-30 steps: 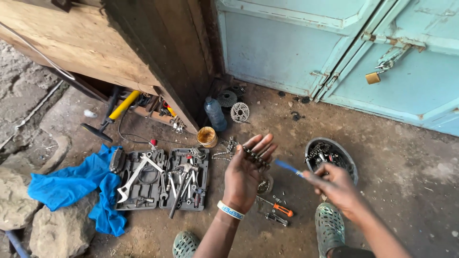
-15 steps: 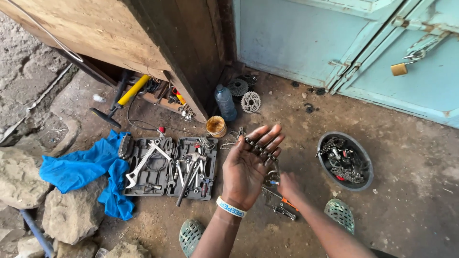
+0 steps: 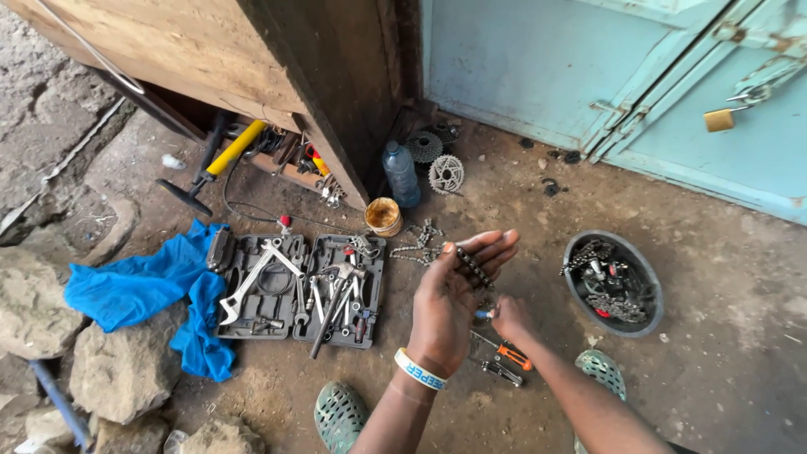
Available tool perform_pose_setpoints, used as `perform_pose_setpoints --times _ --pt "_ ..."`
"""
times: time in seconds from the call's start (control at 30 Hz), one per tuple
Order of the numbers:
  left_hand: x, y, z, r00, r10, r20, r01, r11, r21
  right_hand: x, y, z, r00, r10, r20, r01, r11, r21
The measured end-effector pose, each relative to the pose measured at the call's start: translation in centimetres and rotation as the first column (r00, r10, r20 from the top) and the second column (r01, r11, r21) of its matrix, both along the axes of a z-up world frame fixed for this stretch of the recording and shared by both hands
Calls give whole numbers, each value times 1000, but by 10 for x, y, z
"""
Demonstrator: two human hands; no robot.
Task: Cleaning a bicycle chain using a toothbrush and cleaning solution in a workshop.
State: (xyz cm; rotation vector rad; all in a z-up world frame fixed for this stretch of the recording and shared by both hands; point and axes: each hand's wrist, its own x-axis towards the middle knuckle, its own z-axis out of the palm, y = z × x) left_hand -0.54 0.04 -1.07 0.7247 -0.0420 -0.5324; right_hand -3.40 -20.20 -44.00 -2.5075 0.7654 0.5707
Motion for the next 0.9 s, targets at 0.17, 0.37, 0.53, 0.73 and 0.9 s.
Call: perform_pose_setpoints --times 0.17,0.37,0.53,0.73,0.9 --pt "-2 2 8 1000 15 -15 -15 1000 5 -21 -14 166 994 51 98 -52 999 4" --pt "0 7 15 990 99 -99 -102 995 -21 -35 -16 303 774 -580 253 274 667 693" --pt "-2 -1 12 962 156 -223 -178 980 -86 -55 32 405 693 -581 428 -17 580 814" --pt "-9 -12 13 967 117 -227 -157 973 -170 -76 53 394 686 -465 559 -42 742 669" --pt "-23 -21 14 976 39 -215 -64 992 -108 -58 65 423 639 -410 651 -78 807 585"
